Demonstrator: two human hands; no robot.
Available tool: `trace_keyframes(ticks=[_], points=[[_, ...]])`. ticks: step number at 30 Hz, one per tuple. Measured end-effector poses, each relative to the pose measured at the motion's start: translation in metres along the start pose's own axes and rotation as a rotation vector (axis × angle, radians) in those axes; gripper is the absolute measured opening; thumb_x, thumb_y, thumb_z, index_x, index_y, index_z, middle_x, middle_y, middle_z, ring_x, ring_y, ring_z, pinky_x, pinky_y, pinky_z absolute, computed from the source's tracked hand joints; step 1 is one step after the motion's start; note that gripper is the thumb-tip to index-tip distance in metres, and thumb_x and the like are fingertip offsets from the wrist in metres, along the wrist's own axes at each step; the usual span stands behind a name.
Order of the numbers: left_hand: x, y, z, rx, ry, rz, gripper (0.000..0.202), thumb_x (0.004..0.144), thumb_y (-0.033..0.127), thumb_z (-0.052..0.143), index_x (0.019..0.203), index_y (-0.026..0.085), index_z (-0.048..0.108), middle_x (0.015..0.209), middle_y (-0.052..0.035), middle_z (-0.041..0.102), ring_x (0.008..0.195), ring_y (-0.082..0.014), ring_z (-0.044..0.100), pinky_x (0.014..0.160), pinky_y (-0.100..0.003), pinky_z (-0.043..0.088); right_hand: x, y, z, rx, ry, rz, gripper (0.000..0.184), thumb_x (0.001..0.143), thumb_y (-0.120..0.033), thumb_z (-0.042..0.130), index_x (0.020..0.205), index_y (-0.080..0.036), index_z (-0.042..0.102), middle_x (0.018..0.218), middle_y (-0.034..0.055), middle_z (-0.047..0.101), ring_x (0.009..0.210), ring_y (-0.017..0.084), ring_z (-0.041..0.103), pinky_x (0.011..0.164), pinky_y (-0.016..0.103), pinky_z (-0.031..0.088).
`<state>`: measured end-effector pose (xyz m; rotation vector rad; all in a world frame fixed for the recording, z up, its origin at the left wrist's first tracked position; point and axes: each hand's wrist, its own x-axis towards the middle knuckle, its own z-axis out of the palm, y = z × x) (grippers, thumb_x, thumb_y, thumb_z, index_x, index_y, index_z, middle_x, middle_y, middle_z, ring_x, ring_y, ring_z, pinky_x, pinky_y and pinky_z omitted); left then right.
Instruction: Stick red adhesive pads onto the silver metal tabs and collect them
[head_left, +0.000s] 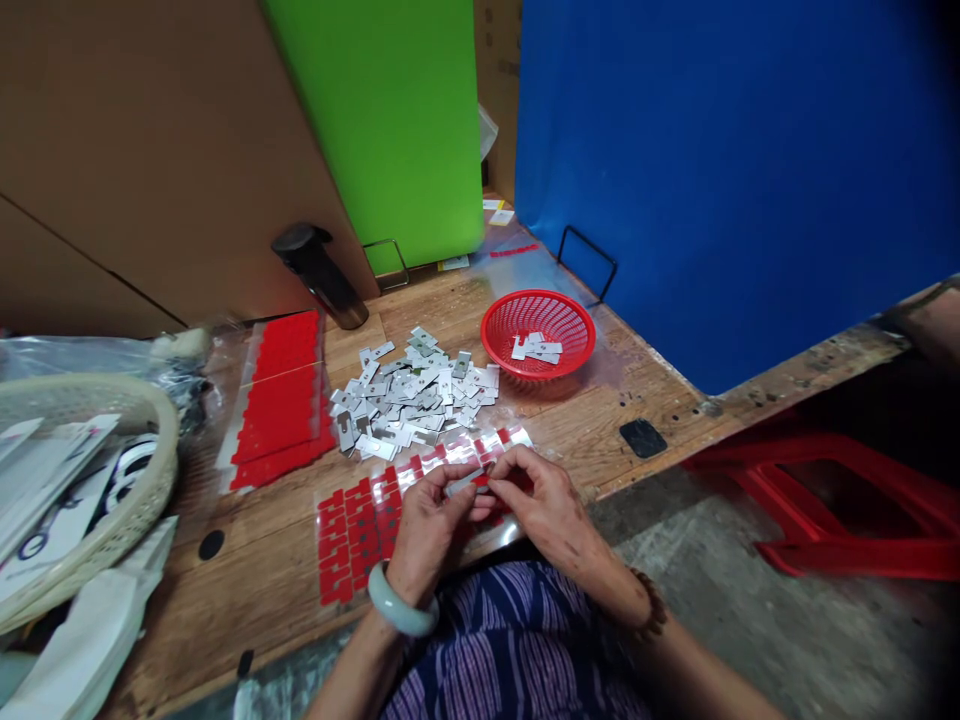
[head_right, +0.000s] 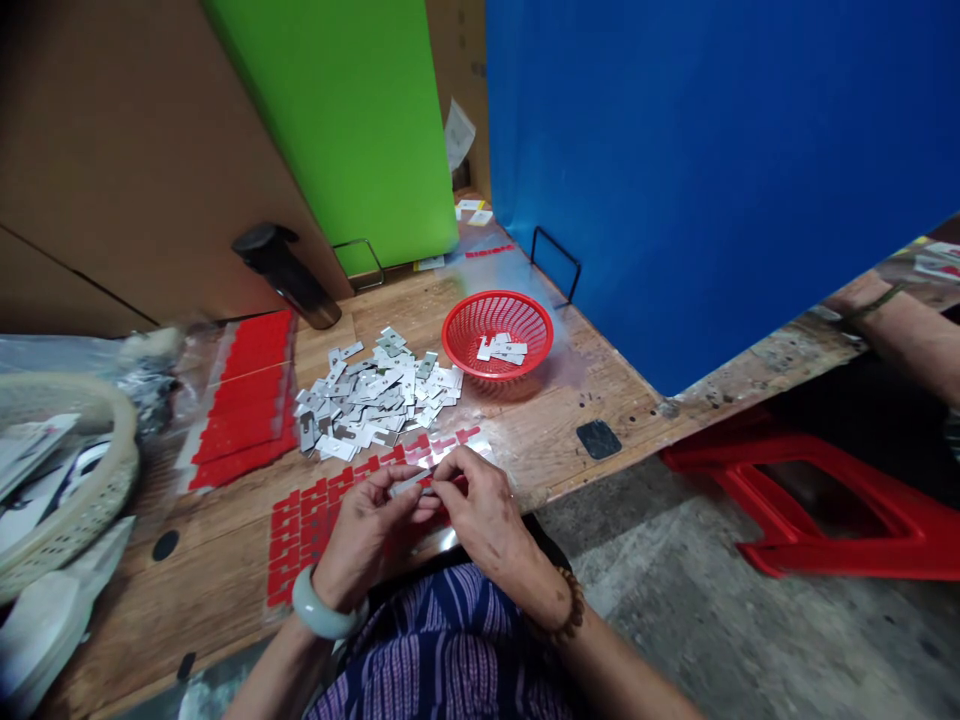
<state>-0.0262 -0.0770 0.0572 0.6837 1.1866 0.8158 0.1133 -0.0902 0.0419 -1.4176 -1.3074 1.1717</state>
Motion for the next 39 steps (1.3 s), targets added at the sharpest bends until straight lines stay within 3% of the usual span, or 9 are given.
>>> trace_keyframes(ticks=[4, 9, 15, 39], points=[[0.0, 0.0, -0.002, 0.044, 0.031, 0.023, 0.036, 0.065, 0.023, 0.075, 0.094, 0.009, 0.06, 0.067, -0.0072, 0.071, 0.057, -0.0146, 0.068, 0.064, -0.023, 0.054, -0.004, 0.002, 0.006, 0.032, 0.019, 0.044, 0.009, 0.076, -0.012, 0.051, 0.072, -0.02, 0.054, 0.072, -0.0021, 0.057, 0.069, 0.014, 0.053, 0.066, 0.025, 0.043], [0.0, -0.001, -0.004, 0.04, 0.012, 0.012, 0.035, 0.066, 0.022, 0.074, 0.096, 0.009, 0.059, 0.07, -0.0076, 0.072, 0.061, -0.0151, 0.068, 0.064, -0.023, 0.054, -0.005, -0.004, 0.004, -0.064, 0.082, -0.037, 0.011, 0.075, -0.012, 0.053, 0.068, -0.02, 0.054, 0.08, 0.0004, 0.055, 0.08, 0.016, 0.052, 0.072, 0.027, 0.041], [0.0, 0.001, -0.006, -0.008, -0.021, -0.054, 0.036, 0.068, 0.019, 0.073, 0.099, 0.009, 0.057, 0.069, -0.0095, 0.072, 0.061, -0.0147, 0.069, 0.063, -0.021, 0.055, 0.0, -0.008, -0.002, -0.046, 0.024, -0.012, 0.011, 0.079, -0.012, 0.049, 0.071, -0.02, 0.053, 0.069, -0.0026, 0.054, 0.067, 0.013, 0.05, 0.063, 0.025, 0.039], [0.002, -0.006, -0.01, -0.052, -0.018, -0.099, 0.03, 0.072, 0.012, 0.068, 0.099, 0.009, 0.056, 0.07, -0.0096, 0.073, 0.061, -0.0133, 0.069, 0.061, -0.019, 0.055, 0.005, 0.0, 0.004, -0.294, 0.041, -0.109, 0.013, 0.081, -0.01, 0.044, 0.076, -0.02, 0.049, 0.076, 0.0009, 0.056, 0.07, 0.015, 0.051, 0.065, 0.028, 0.037]])
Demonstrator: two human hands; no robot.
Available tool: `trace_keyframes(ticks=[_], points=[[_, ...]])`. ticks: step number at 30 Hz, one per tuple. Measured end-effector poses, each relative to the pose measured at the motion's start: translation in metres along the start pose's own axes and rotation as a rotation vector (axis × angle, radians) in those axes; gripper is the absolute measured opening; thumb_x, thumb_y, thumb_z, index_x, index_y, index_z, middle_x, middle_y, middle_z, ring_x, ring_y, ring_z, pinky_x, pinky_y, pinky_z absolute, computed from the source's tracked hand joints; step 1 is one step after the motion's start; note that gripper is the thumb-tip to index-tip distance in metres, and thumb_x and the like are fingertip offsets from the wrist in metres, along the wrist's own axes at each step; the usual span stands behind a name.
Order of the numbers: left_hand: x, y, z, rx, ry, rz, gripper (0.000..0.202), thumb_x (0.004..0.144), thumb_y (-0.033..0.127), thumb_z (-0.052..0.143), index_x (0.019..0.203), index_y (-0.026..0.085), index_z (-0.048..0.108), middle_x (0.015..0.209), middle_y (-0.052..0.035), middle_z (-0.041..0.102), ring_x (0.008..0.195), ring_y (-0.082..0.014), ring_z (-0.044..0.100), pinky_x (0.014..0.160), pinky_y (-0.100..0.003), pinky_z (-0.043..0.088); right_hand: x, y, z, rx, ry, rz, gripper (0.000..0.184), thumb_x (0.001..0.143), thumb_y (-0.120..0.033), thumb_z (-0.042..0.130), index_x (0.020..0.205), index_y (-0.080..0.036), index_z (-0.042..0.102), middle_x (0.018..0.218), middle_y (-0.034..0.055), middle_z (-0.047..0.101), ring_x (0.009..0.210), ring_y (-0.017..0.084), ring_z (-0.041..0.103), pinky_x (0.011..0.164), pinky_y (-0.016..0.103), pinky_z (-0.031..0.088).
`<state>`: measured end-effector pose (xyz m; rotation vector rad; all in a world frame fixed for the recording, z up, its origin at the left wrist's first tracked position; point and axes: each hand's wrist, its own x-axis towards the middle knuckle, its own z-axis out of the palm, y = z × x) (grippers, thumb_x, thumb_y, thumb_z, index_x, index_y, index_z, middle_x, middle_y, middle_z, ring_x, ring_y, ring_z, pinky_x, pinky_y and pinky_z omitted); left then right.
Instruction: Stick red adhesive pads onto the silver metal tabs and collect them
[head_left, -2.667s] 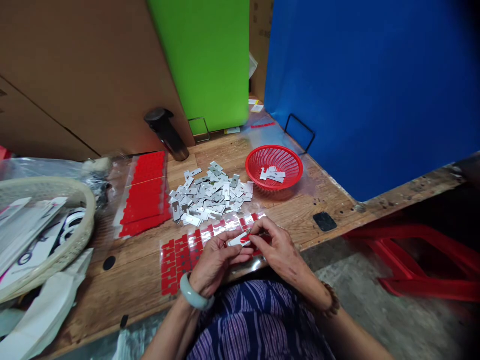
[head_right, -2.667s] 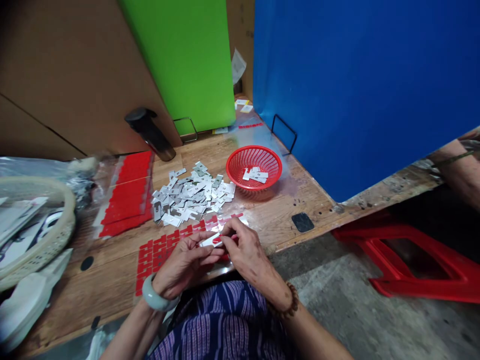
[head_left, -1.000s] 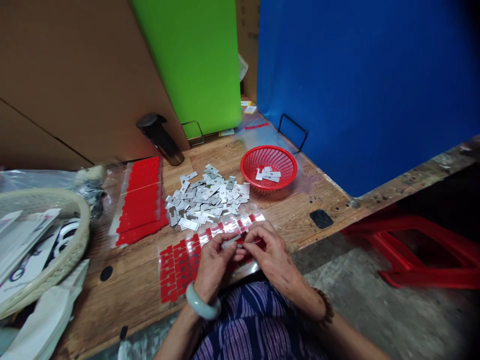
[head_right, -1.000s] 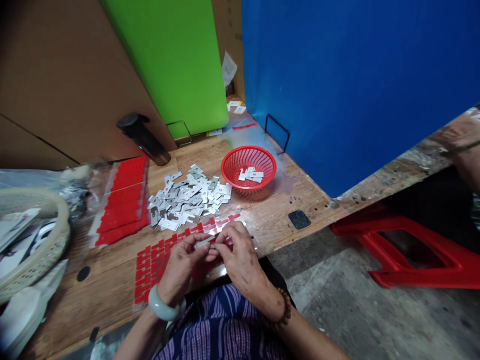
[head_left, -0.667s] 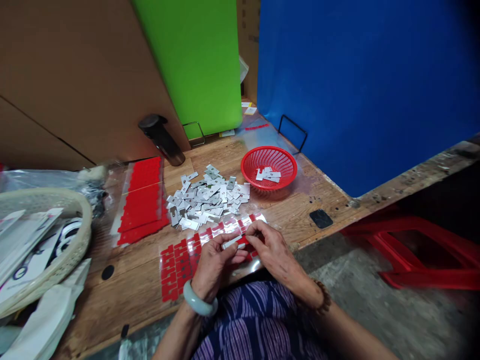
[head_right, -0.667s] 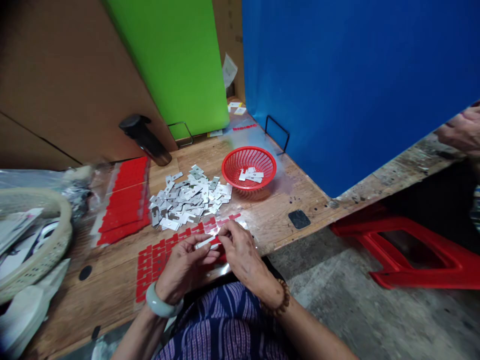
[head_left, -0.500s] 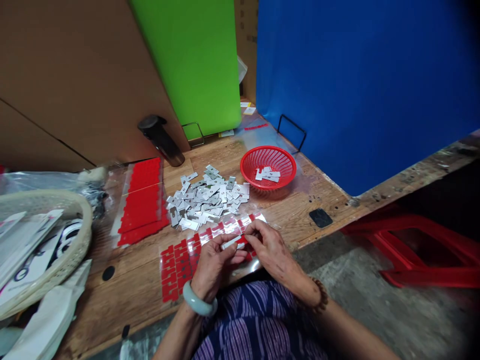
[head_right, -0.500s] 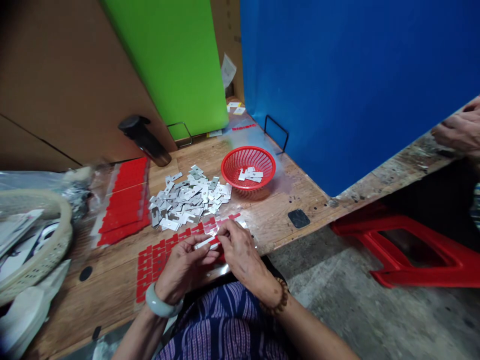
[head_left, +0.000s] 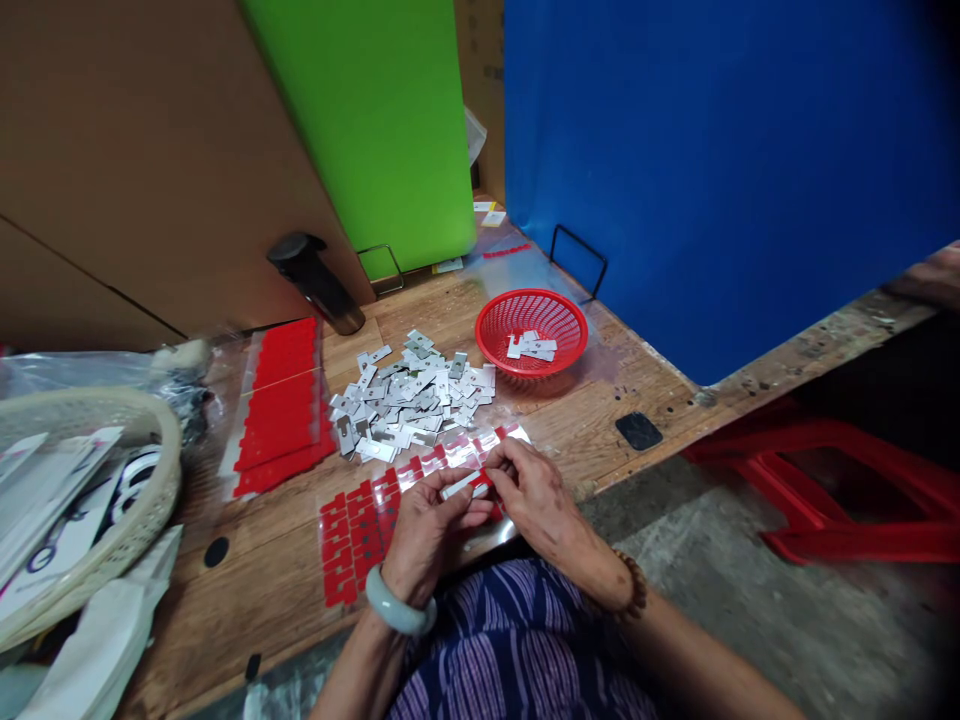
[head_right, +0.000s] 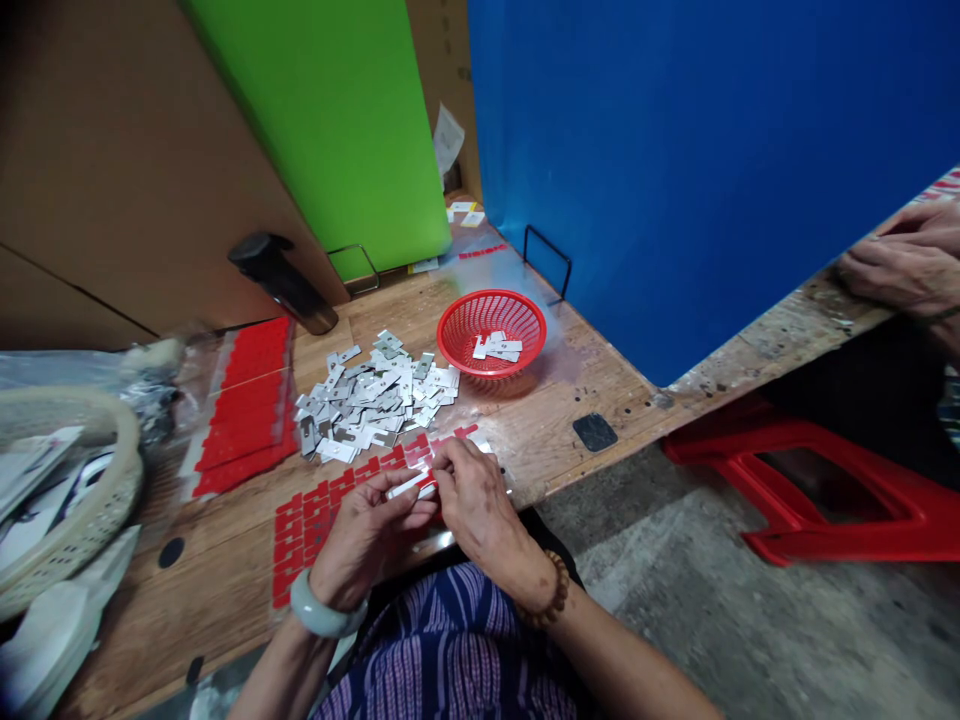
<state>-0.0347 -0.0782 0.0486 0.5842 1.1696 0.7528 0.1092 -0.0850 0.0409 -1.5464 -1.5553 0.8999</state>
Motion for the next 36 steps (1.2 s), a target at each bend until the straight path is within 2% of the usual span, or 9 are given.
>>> trace_keyframes(ticks=[7, 17, 19, 22, 26, 29, 32, 36], points=[[0.0, -0.003, 0.0, -0.015, 0.031, -0.009, 0.028, 0.072, 0.011, 0.067, 0.098, 0.009, 0.057, 0.067, -0.0082, 0.072, 0.059, -0.0129, 0.068, 0.06, -0.019, 0.055, 0.0, 0.0, 0.0, -0.028, -0.007, 0.001, 0.012, 0.081, -0.009, 0.046, 0.077, -0.019, 0.05, 0.077, 0.0006, 0.057, 0.071, 0.014, 0.051, 0.066, 0.026, 0.038], [0.001, -0.004, -0.002, -0.008, 0.009, -0.03, 0.023, 0.076, 0.007, 0.062, 0.098, 0.009, 0.056, 0.067, -0.0094, 0.072, 0.059, -0.0131, 0.069, 0.058, -0.018, 0.054, 0.002, 0.007, -0.002, 0.006, -0.003, -0.033, 0.012, 0.077, -0.007, 0.05, 0.075, -0.018, 0.054, 0.082, 0.0014, 0.052, 0.07, 0.013, 0.05, 0.065, 0.026, 0.04], [0.001, -0.003, -0.002, -0.01, 0.017, -0.044, 0.021, 0.076, 0.005, 0.06, 0.097, 0.008, 0.056, 0.067, -0.01, 0.071, 0.058, -0.0127, 0.068, 0.057, -0.018, 0.054, 0.002, 0.009, -0.002, 0.036, 0.017, -0.031, 0.011, 0.076, -0.009, 0.052, 0.08, -0.018, 0.054, 0.082, 0.0014, 0.052, 0.073, 0.014, 0.051, 0.067, 0.027, 0.042], [-0.001, -0.002, -0.004, -0.022, 0.035, -0.062, 0.02, 0.075, 0.003, 0.06, 0.094, 0.008, 0.057, 0.068, -0.0102, 0.072, 0.055, -0.0121, 0.068, 0.056, -0.017, 0.054, 0.004, 0.013, -0.005, 0.148, 0.044, 0.035, 0.023, 0.075, -0.013, 0.054, 0.096, -0.02, 0.05, 0.078, -0.0008, 0.053, 0.069, 0.013, 0.053, 0.063, 0.025, 0.044], [-0.003, -0.001, -0.007, -0.036, 0.035, -0.073, 0.021, 0.074, 0.002, 0.061, 0.094, 0.009, 0.057, 0.067, -0.0101, 0.072, 0.055, -0.0123, 0.068, 0.056, -0.017, 0.054, 0.004, 0.019, -0.011, 0.317, -0.087, 0.172, 0.011, 0.086, -0.025, 0.044, 0.094, -0.02, 0.05, 0.065, -0.0038, 0.053, 0.052, 0.01, 0.054, 0.051, 0.022, 0.045], [-0.005, 0.0, -0.007, -0.031, 0.015, -0.074, 0.022, 0.074, 0.003, 0.061, 0.094, 0.009, 0.057, 0.066, -0.0102, 0.072, 0.054, -0.0118, 0.067, 0.056, -0.017, 0.054, 0.0, 0.019, -0.008, 0.371, -0.207, 0.188, 0.022, 0.09, -0.037, 0.039, 0.086, -0.019, 0.052, 0.059, -0.0037, 0.054, 0.047, 0.01, 0.054, 0.046, 0.021, 0.045], [-0.008, 0.002, -0.005, -0.014, 0.0, -0.08, 0.023, 0.073, 0.007, 0.064, 0.096, 0.009, 0.058, 0.065, -0.0101, 0.072, 0.054, -0.0115, 0.067, 0.056, -0.017, 0.053, -0.002, 0.016, -0.002, 0.421, -0.267, 0.199, 0.025, 0.086, -0.041, 0.046, 0.079, -0.019, 0.052, 0.054, -0.0047, 0.053, 0.044, 0.008, 0.052, 0.042, 0.018, 0.042], [-0.014, 0.006, -0.004, 0.013, -0.003, -0.094, 0.027, 0.072, 0.013, 0.067, 0.097, 0.009, 0.058, 0.062, -0.0101, 0.071, 0.052, -0.0116, 0.066, 0.055, -0.017, 0.052, 0.0, 0.01, 0.004, 0.497, -0.279, 0.266, 0.027, 0.08, -0.043, 0.056, 0.071, -0.018, 0.049, 0.046, -0.0064, 0.051, 0.037, 0.007, 0.047, 0.037, 0.016, 0.036]])
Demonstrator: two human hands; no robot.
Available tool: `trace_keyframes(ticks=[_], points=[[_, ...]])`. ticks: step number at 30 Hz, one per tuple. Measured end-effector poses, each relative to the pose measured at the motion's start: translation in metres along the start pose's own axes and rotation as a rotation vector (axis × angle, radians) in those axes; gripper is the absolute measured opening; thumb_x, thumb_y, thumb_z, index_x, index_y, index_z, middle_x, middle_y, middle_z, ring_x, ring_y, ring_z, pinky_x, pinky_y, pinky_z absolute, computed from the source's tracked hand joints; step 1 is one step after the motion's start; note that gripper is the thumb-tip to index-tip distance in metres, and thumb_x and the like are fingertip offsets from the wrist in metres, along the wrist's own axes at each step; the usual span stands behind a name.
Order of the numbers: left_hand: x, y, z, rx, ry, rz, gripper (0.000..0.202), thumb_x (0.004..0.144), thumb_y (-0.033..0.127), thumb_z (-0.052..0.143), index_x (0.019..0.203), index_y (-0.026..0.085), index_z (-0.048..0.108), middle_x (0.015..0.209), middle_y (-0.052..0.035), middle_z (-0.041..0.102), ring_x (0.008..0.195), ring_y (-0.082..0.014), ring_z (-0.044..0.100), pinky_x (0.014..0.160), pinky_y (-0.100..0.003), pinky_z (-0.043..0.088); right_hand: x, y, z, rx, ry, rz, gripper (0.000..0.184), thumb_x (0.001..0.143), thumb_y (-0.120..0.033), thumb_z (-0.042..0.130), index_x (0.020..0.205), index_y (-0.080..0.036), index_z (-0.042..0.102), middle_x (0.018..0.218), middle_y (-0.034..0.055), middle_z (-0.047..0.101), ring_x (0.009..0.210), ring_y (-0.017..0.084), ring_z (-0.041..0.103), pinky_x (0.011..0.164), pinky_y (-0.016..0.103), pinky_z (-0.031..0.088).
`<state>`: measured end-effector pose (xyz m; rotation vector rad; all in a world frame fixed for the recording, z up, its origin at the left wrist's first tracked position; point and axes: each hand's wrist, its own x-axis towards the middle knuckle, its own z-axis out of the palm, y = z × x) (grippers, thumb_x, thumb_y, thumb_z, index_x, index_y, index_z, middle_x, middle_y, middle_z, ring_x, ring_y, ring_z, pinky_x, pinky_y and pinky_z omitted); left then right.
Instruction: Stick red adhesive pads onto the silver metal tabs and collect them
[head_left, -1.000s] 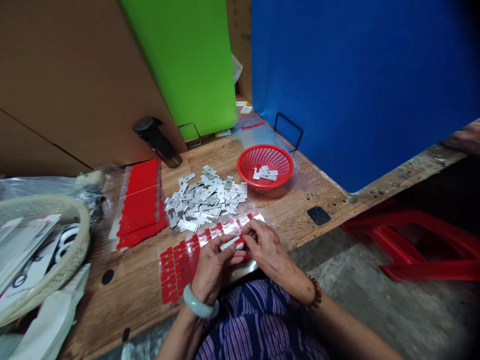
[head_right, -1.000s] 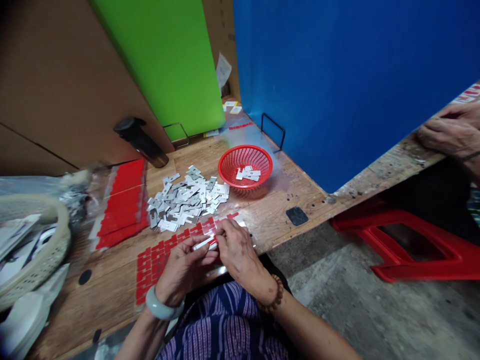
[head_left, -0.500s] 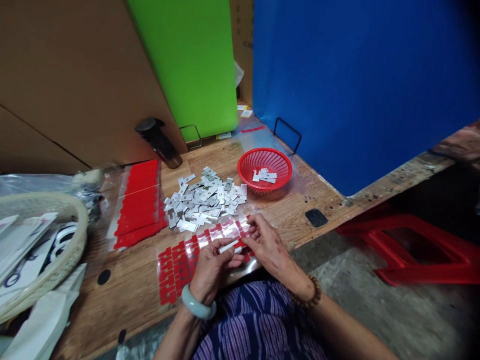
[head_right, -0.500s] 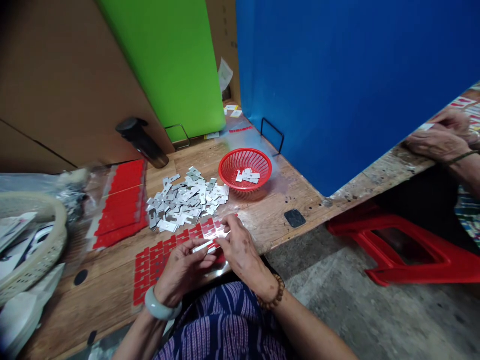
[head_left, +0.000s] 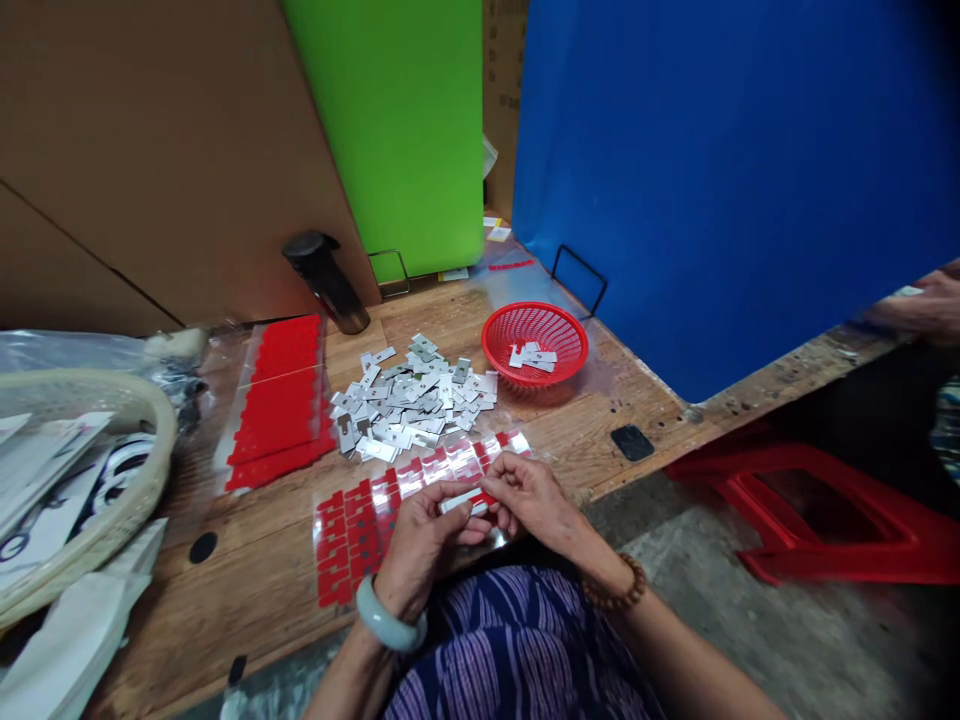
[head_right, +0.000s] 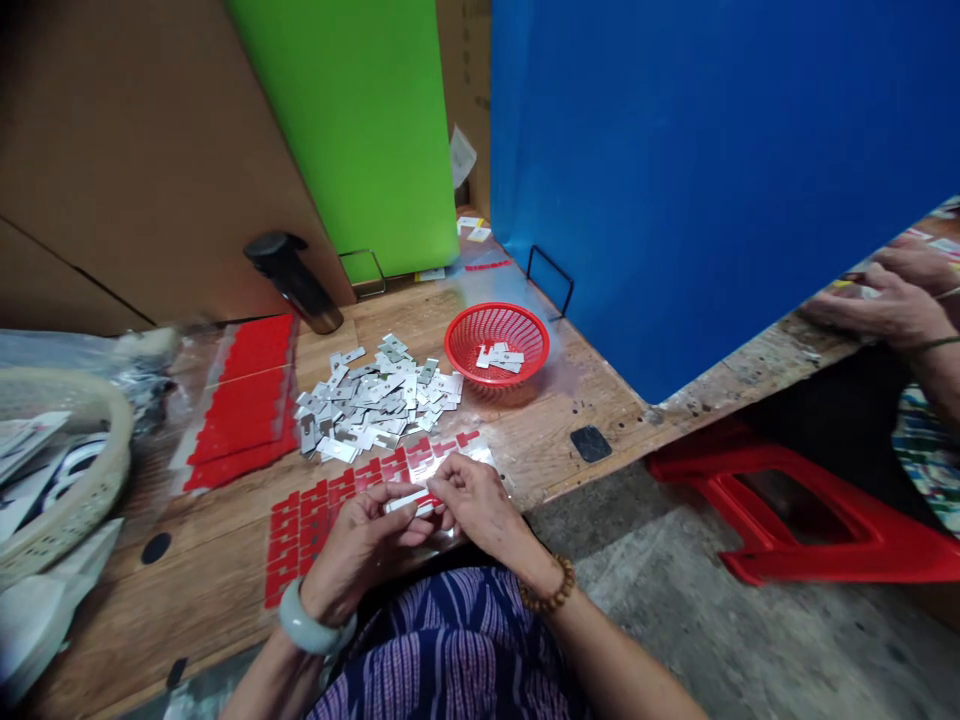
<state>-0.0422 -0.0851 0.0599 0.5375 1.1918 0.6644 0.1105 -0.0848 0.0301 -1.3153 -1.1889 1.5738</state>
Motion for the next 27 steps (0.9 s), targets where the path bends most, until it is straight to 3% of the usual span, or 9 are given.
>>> trace_keyframes(ticks=[5, 11, 16, 21, 27], points=[[0.0, 0.001, -0.005, -0.008, -0.028, 0.036, 0.029, 0.069, 0.013, 0.07, 0.095, 0.008, 0.059, 0.067, -0.0107, 0.072, 0.055, -0.0115, 0.066, 0.054, -0.016, 0.051, 0.002, -0.001, -0.001, 0.141, -0.103, 0.075, 0.032, 0.077, -0.048, 0.057, 0.075, -0.017, 0.049, 0.046, -0.005, 0.056, 0.034, 0.007, 0.049, 0.036, 0.016, 0.038], [0.004, -0.002, -0.01, 0.001, -0.026, 0.056, 0.03, 0.068, 0.015, 0.07, 0.094, 0.008, 0.058, 0.066, -0.0107, 0.072, 0.056, -0.013, 0.067, 0.056, -0.018, 0.052, 0.002, 0.009, 0.001, 0.254, -0.106, 0.095, 0.036, 0.081, -0.052, 0.051, 0.081, -0.016, 0.05, 0.056, -0.0024, 0.06, 0.043, 0.008, 0.057, 0.042, 0.017, 0.045], [0.006, -0.007, -0.011, 0.048, -0.024, 0.079, 0.03, 0.068, 0.02, 0.07, 0.093, 0.008, 0.058, 0.063, -0.0091, 0.071, 0.054, -0.0118, 0.065, 0.056, -0.019, 0.051, 0.001, 0.011, 0.007, 0.239, -0.147, 0.086, 0.035, 0.073, -0.046, 0.065, 0.084, -0.015, 0.051, 0.051, -0.0052, 0.059, 0.036, 0.007, 0.052, 0.037, 0.016, 0.042], [0.007, -0.011, -0.012, 0.06, -0.04, 0.062, 0.031, 0.068, 0.025, 0.069, 0.092, 0.009, 0.058, 0.061, -0.0088, 0.07, 0.051, -0.0119, 0.064, 0.053, -0.019, 0.048, 0.0, 0.01, 0.006, 0.371, -0.187, 0.185, 0.037, 0.068, -0.044, 0.07, 0.076, -0.014, 0.05, 0.054, 0.0, 0.063, 0.038, 0.01, 0.057, 0.037, 0.019, 0.044], [0.012, -0.014, -0.015, 0.055, -0.077, 0.133, 0.042, 0.07, 0.036, 0.069, 0.1, 0.009, 0.056, 0.069, -0.0088, 0.07, 0.06, -0.0147, 0.066, 0.059, -0.024, 0.049, 0.006, 0.007, -0.01, 0.281, -0.218, 0.23, 0.038, 0.071, -0.047, 0.066, 0.079, -0.014, 0.051, 0.061, 0.0041, 0.067, 0.046, 0.012, 0.062, 0.044, 0.019, 0.047]])
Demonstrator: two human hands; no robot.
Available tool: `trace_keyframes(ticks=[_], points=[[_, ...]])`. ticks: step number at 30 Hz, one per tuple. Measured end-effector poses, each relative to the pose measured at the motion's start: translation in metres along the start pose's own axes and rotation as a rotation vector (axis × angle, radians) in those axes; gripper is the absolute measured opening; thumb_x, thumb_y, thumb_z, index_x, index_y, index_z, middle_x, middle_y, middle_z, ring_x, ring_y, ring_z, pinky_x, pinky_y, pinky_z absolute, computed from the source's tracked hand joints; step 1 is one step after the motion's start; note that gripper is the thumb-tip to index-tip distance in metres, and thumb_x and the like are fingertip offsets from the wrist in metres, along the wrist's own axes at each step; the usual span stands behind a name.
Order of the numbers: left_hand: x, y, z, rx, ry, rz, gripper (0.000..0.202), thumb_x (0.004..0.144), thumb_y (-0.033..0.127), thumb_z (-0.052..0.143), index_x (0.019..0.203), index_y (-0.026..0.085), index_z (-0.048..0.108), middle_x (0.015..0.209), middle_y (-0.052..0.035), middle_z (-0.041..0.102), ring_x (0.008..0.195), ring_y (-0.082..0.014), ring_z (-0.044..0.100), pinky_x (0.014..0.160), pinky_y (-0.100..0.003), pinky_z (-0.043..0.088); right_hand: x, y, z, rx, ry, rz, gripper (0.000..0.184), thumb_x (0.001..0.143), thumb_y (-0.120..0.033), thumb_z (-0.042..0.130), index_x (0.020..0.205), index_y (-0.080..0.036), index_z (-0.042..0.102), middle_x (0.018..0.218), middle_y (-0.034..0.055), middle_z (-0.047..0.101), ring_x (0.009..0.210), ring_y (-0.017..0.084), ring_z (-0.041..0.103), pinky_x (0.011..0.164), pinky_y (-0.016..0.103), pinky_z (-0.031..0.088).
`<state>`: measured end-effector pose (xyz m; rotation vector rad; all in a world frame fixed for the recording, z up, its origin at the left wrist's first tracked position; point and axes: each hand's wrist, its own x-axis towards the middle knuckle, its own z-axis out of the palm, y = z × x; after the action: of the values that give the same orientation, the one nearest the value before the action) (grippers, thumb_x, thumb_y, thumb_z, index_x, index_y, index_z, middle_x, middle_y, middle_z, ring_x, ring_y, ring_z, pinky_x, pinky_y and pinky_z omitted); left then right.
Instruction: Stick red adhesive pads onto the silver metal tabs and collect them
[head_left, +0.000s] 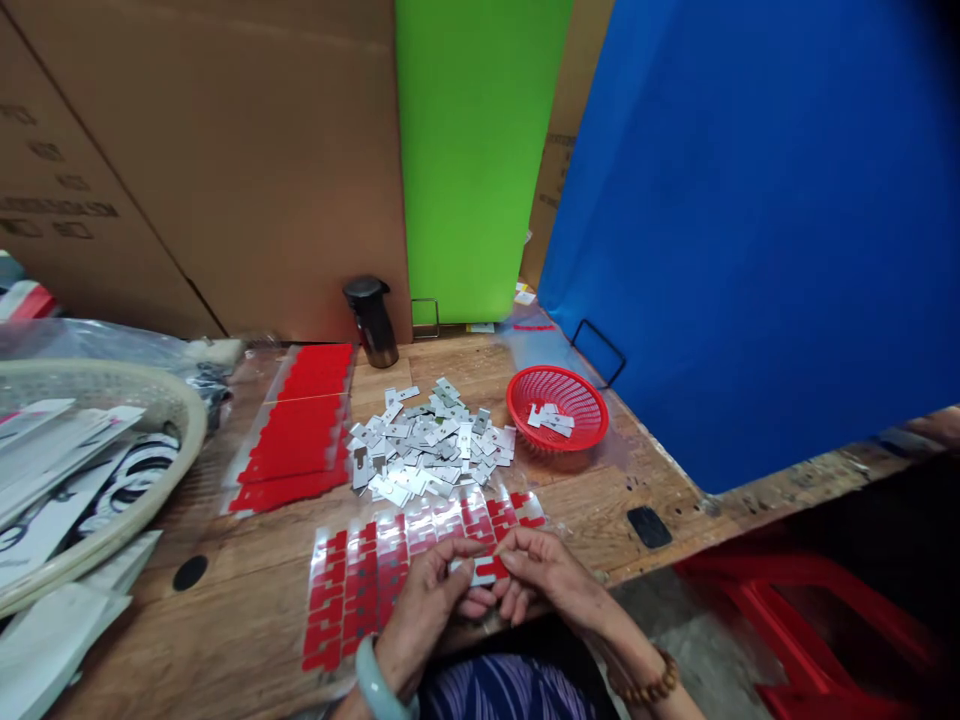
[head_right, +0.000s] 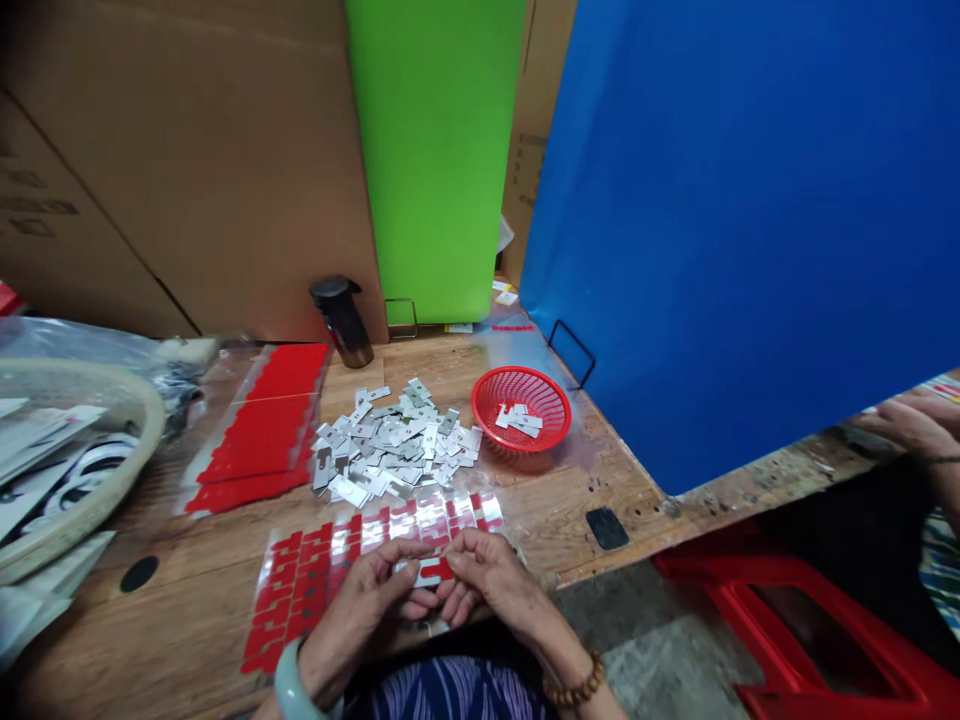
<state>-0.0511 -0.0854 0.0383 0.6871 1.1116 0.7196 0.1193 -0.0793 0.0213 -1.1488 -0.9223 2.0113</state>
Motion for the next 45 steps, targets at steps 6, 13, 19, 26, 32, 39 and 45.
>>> trace_keyframes(ticks=[6, 13, 19, 26, 32, 39, 45], points=[[0.003, -0.001, -0.006, -0.159, 0.096, 0.059, 0.051, 0.066, 0.038, 0.073, 0.107, 0.013, 0.053, 0.094, -0.0109, 0.067, 0.075, -0.0154, 0.065, 0.072, -0.028, 0.05, 0.011, -0.048, -0.024, 0.167, 0.244, -0.298, 0.024, 0.075, -0.034, 0.068, 0.083, -0.015, 0.056, 0.071, 0.0033, 0.068, 0.055, 0.009, 0.063, 0.053, 0.018, 0.05], [0.011, -0.012, -0.009, -0.211, 0.123, 0.041, 0.045, 0.062, 0.035, 0.077, 0.096, 0.014, 0.058, 0.091, -0.0098, 0.066, 0.079, -0.0168, 0.065, 0.074, -0.028, 0.05, 0.064, -0.058, -0.006, -0.607, 0.368, -0.511, 0.031, 0.089, -0.034, 0.042, 0.113, -0.015, 0.048, 0.073, 0.0018, 0.062, 0.054, 0.013, 0.06, 0.052, 0.026, 0.05], [0.015, -0.02, -0.013, -0.24, 0.117, 0.072, 0.045, 0.058, 0.036, 0.079, 0.093, 0.014, 0.061, 0.091, -0.01, 0.066, 0.076, -0.016, 0.065, 0.072, -0.027, 0.049, 0.118, -0.07, 0.011, -1.057, 0.375, -0.664, 0.025, 0.08, -0.009, 0.046, 0.098, -0.016, 0.061, 0.101, 0.0094, 0.058, 0.095, 0.02, 0.052, 0.085, 0.033, 0.04], [0.013, -0.017, -0.01, -0.246, 0.127, 0.075, 0.045, 0.057, 0.037, 0.079, 0.091, 0.014, 0.061, 0.088, -0.0094, 0.067, 0.075, -0.0168, 0.065, 0.072, -0.028, 0.049, 0.142, -0.076, 0.018, -1.257, 0.319, -0.66, 0.026, 0.081, -0.005, 0.043, 0.084, -0.017, 0.065, 0.093, 0.0103, 0.061, 0.09, 0.023, 0.047, 0.084, 0.035, 0.033], [0.013, -0.018, -0.01, -0.244, 0.136, 0.084, 0.046, 0.056, 0.037, 0.079, 0.09, 0.013, 0.061, 0.086, -0.0096, 0.067, 0.075, -0.0171, 0.065, 0.071, -0.028, 0.05, 0.131, -0.077, 0.018, -1.027, 0.361, -0.648, 0.018, 0.083, -0.016, 0.048, 0.071, -0.015, 0.063, 0.082, 0.008, 0.062, 0.084, 0.019, 0.053, 0.079, 0.032, 0.038], [0.004, 0.008, 0.004, -0.291, 0.256, 0.158, 0.046, 0.066, 0.037, 0.074, 0.103, 0.016, 0.057, 0.089, -0.0079, 0.067, 0.082, -0.016, 0.066, 0.076, -0.027, 0.05, 0.066, -0.039, 0.027, -0.473, 0.291, -0.438, 0.025, 0.081, -0.04, 0.052, 0.083, -0.015, 0.054, 0.057, -0.0009, 0.06, 0.048, 0.012, 0.058, 0.047, 0.023, 0.047], [0.009, 0.015, 0.016, -0.327, 0.148, 0.257, 0.028, 0.069, 0.035, 0.071, 0.082, 0.014, 0.06, 0.064, 0.0028, 0.059, 0.054, -0.0072, 0.054, 0.057, -0.021, 0.047, 0.03, -0.004, 0.04, 0.241, 0.241, -0.194, 0.037, 0.059, -0.039, 0.077, 0.074, -0.016, 0.051, 0.056, -0.0016, 0.062, 0.045, 0.01, 0.059, 0.044, 0.018, 0.046]])
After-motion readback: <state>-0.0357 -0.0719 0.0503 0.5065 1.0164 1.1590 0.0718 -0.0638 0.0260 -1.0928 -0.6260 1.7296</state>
